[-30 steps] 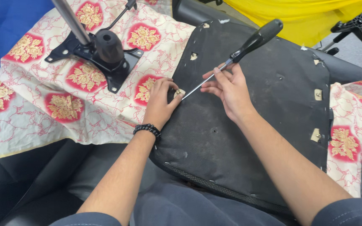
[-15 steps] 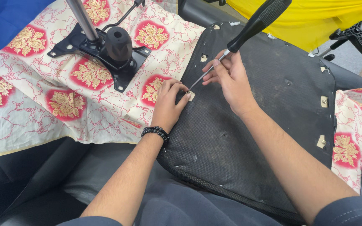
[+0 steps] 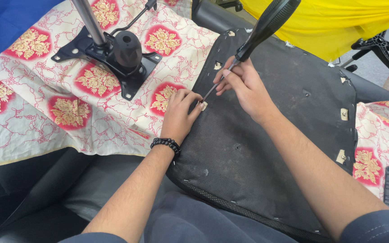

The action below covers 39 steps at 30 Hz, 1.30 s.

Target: The person disassembles a chair by removing the central gas lift and base from the seat using a screwdriver. They then reattach the base to the underside of the seat, securing it with multiple screws.

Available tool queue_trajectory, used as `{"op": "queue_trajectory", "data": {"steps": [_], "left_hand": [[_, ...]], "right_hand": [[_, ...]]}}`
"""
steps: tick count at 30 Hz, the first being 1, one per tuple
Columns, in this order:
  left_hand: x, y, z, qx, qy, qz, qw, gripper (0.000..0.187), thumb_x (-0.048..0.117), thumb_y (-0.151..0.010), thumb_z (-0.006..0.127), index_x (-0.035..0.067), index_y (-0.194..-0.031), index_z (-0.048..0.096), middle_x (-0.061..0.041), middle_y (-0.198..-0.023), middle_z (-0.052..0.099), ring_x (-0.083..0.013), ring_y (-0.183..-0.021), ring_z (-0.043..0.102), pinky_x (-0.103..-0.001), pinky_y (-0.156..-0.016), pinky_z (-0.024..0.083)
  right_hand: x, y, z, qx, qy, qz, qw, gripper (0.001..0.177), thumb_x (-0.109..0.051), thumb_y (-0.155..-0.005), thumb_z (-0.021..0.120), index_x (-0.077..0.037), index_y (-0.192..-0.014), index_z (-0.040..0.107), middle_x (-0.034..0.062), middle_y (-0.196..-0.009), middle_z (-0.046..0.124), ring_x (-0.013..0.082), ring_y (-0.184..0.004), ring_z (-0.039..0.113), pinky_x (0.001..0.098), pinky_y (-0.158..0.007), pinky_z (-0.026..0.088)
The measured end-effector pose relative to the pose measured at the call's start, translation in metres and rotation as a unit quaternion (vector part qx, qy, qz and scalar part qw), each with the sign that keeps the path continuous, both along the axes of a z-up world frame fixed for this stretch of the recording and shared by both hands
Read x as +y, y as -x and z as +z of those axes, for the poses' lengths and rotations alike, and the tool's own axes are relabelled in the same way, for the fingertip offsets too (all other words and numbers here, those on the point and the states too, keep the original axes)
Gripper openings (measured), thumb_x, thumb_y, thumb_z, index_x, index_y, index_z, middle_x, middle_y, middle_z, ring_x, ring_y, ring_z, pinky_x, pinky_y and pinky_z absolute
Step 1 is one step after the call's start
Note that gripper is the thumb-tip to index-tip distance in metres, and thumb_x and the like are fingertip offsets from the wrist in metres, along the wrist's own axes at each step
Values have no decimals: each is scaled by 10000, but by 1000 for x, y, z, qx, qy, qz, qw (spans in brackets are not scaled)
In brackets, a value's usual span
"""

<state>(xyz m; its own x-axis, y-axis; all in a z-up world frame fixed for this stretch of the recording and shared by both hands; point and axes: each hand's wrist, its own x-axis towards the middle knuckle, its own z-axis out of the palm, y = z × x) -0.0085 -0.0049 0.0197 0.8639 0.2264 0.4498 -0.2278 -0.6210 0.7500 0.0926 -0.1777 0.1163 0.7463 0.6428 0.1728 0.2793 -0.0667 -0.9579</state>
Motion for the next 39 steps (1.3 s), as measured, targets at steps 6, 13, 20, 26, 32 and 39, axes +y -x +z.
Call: {"op": "queue_trajectory", "data": {"steps": [6, 13, 20, 26, 32, 39], "left_hand": [[-1, 2, 7, -32, -29, 2, 999, 226, 195, -878, 755, 74, -1054, 679, -95, -1034, 642, -306, -1045, 592, -428, -945, 458], [0, -6, 4, -66, -99, -7, 993, 161, 188, -981, 679, 60, -1078, 674, -94, -988, 686, -307, -988, 632, -450, -899, 465], [0, -11, 4, -38, -107, -22, 993, 180, 203, -978, 655, 60, -1086, 668, -115, -995, 697, -320, -970, 640, -451, -872, 482], [-7, -13, 13, 28, -46, -8, 999, 277, 226, -947, 663, 44, -1155, 655, -129, -953, 722, -330, -923, 674, -476, -809, 486], [-10, -18, 15, -49, -63, -5, 997, 184, 161, -1008, 642, 35, -1142, 645, -161, -1032, 707, -352, -1008, 674, -475, -865, 511], [-3, -16, 15, -51, -44, -62, 996, 251, 97, -973, 603, -7, -1200, 621, -204, -1035, 698, -393, -989, 670, -486, -833, 516]], "right_hand": [[6, 6, 4, -18, 5, 14, 1000, 224, -124, -1094, 513, -38, -1279, 420, 110, -1040, 700, 163, -927, 716, 318, -852, 625], [25, 23, 5, -47, 51, -61, 996, 386, -160, -1023, 628, -27, -1342, 455, 51, -906, 647, 104, -768, 649, 288, -662, 556], [22, 18, -6, -26, 36, -26, 999, 213, -193, -1092, 594, 15, -1129, 616, 46, -1030, 661, 98, -808, 632, 266, -757, 556], [21, 10, -3, -30, 15, -1, 999, 173, -166, -1058, 555, 1, -1080, 593, 72, -973, 683, 90, -820, 682, 264, -755, 597], [32, 20, 4, -42, 95, -129, 986, 238, -165, -990, 708, 38, -996, 586, 122, -835, 681, 133, -726, 685, 301, -647, 559], [19, 18, -1, -44, 52, -20, 997, 155, -138, -1030, 630, 13, -1063, 645, 64, -957, 700, 103, -843, 690, 267, -774, 589]]}}
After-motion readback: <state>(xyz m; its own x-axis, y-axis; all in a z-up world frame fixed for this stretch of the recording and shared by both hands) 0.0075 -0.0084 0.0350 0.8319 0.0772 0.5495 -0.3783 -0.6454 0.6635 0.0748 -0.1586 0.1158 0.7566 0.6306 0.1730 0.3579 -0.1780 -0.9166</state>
